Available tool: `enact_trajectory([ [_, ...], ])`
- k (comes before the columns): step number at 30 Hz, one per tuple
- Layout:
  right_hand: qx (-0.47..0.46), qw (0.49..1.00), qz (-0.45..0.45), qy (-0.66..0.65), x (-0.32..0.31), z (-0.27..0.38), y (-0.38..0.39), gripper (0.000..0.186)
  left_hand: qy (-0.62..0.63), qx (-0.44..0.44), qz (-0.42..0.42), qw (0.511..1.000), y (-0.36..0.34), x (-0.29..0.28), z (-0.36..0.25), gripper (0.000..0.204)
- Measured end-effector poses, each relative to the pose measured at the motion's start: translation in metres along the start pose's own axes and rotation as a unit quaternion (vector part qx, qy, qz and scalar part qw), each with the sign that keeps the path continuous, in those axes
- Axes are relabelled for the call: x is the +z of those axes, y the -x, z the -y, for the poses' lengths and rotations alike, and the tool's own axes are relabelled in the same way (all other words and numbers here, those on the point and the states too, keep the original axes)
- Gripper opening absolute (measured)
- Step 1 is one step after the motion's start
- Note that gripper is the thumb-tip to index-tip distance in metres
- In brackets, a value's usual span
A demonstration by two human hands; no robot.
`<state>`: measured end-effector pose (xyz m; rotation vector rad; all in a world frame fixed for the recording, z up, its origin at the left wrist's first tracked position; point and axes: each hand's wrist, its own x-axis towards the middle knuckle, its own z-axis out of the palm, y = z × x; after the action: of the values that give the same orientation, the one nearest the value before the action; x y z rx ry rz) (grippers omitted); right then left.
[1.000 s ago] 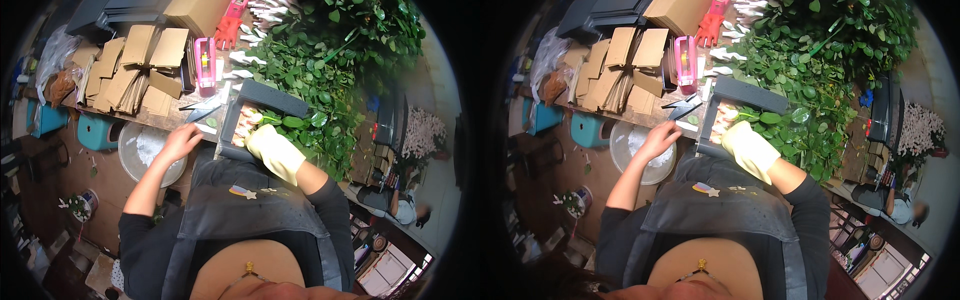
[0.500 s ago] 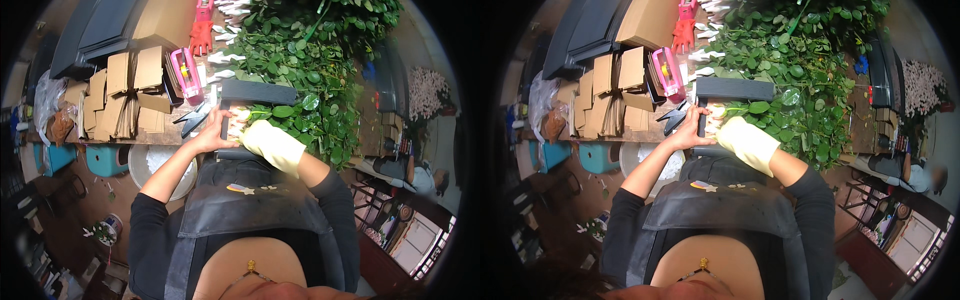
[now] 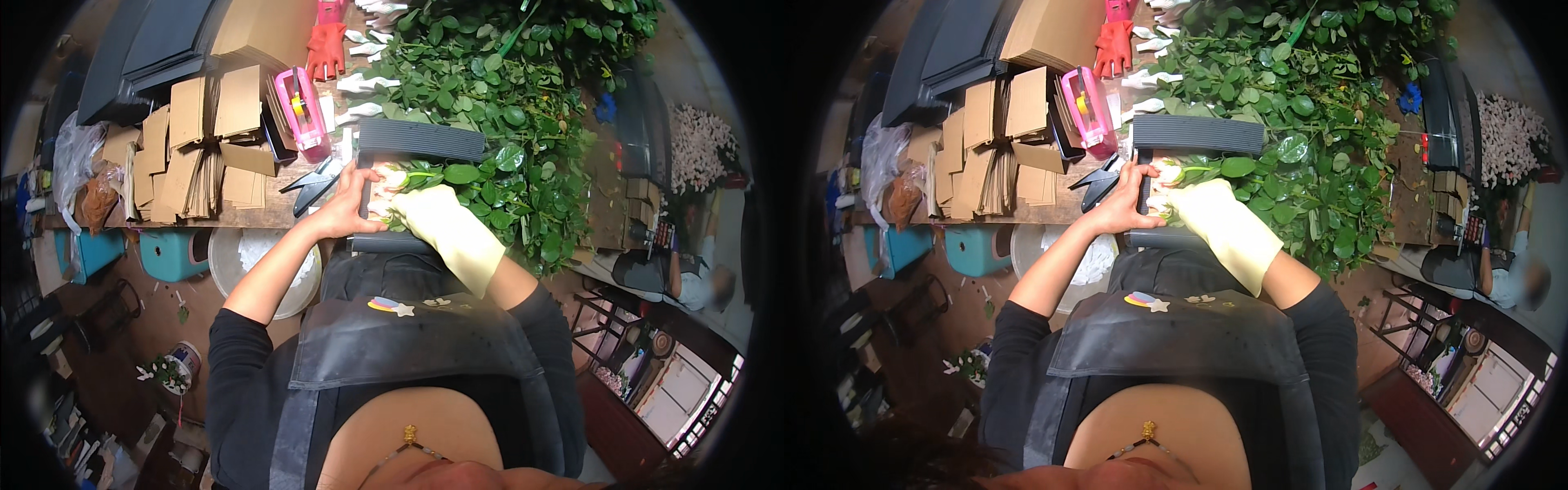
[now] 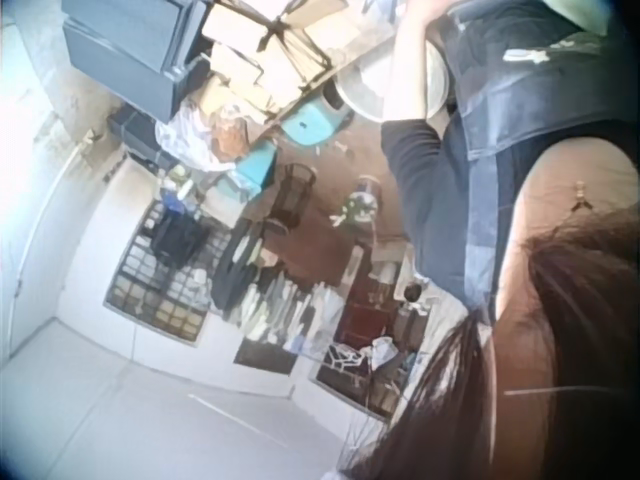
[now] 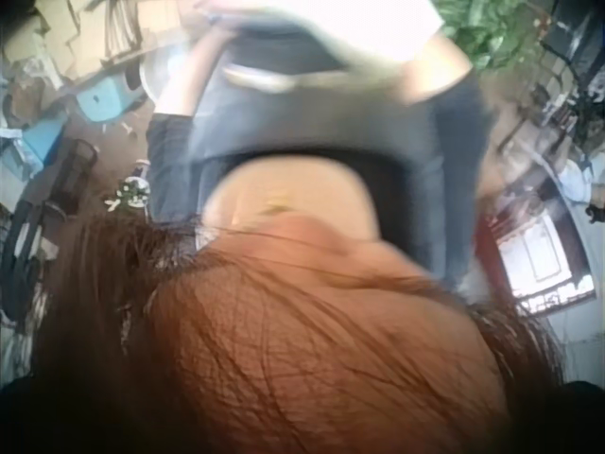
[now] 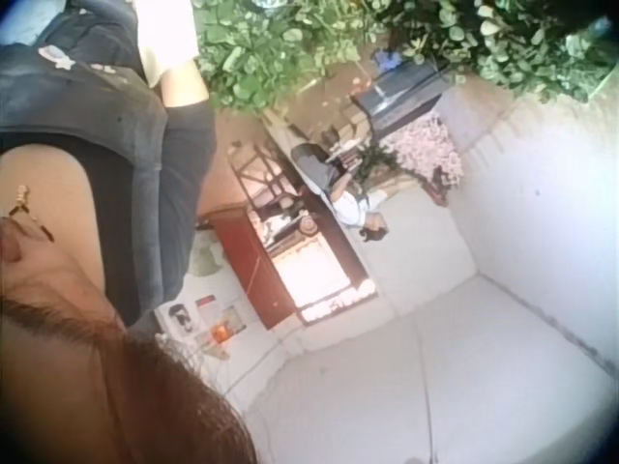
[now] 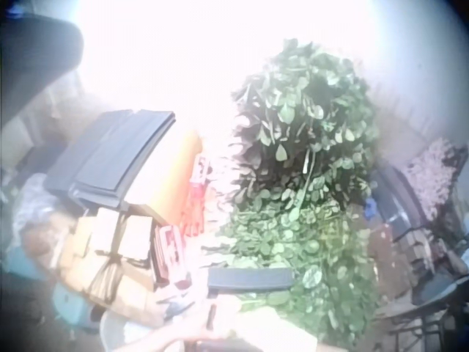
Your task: The person arranges green leafy stems into a black rectangular container, using a stapler to secure the stems in place. The person repeatedly picks up stems, places them into the container, and staples them before moving to the next batch.
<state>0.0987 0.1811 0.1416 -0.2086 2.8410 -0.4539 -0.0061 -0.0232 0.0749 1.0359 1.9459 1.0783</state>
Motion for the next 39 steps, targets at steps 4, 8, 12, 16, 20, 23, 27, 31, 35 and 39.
enact_trajectory([
  [4, 0.015, 0.997, -0.062, -0.04, 0.02, -0.002, -0.001, 0.024, 0.056, -0.059, -0.019, 0.997, -0.007, -0.002, -0.007, 0.083],
  [8, -0.005, 0.997, 0.027, 0.072, -0.022, 0.003, 0.016, 0.026, 0.006, -0.001, -0.156, 0.988, 0.001, 0.018, -0.003, 0.068],
  [12, 0.105, 0.991, -0.064, 0.053, -0.043, 0.014, 0.015, 0.024, 0.025, 0.001, -0.149, 0.989, 0.008, 0.017, -0.011, 0.068],
  [16, 0.03, 0.991, -0.117, 0.064, -0.005, -0.006, -0.001, 0.026, 0.028, 0.009, -0.147, 0.989, 0.005, 0.016, -0.012, 0.068],
  [20, 0.022, 0.996, -0.067, 0.06, -0.009, -0.003, -0.002, 0.025, 0.033, 0.014, -0.147, 0.988, 0.008, 0.016, -0.009, 0.068],
  [23, 0.009, 0.997, -0.041, 0.066, -0.012, -0.005, -0.006, 0.024, 0.055, 0.011, -0.143, 0.988, 0.005, 0.017, -0.009, 0.064],
  [27, -0.01, 0.996, -0.027, 0.085, -0.012, -0.008, -0.004, 0.024, 0.141, -0.06, -0.183, 0.971, -0.01, 0.029, 0.0, 0.051],
  [31, 0.048, 0.991, -0.099, 0.071, -0.036, 0.013, 0.012, 0.025, 0.113, -0.052, -0.226, 0.966, -0.007, 0.035, -0.006, 0.04],
  [35, 0.064, 0.981, -0.147, 0.113, -0.013, -0.003, 0.0, 0.022, 0.109, -0.049, -0.249, 0.961, -0.008, 0.04, 0.0, 0.038],
  [39, 0.022, 0.993, -0.118, 0.019, -0.009, -0.016, -0.02, 0.02, 0.12, -0.073, -0.226, 0.964, -0.005, 0.037, -0.002, 0.057],
])
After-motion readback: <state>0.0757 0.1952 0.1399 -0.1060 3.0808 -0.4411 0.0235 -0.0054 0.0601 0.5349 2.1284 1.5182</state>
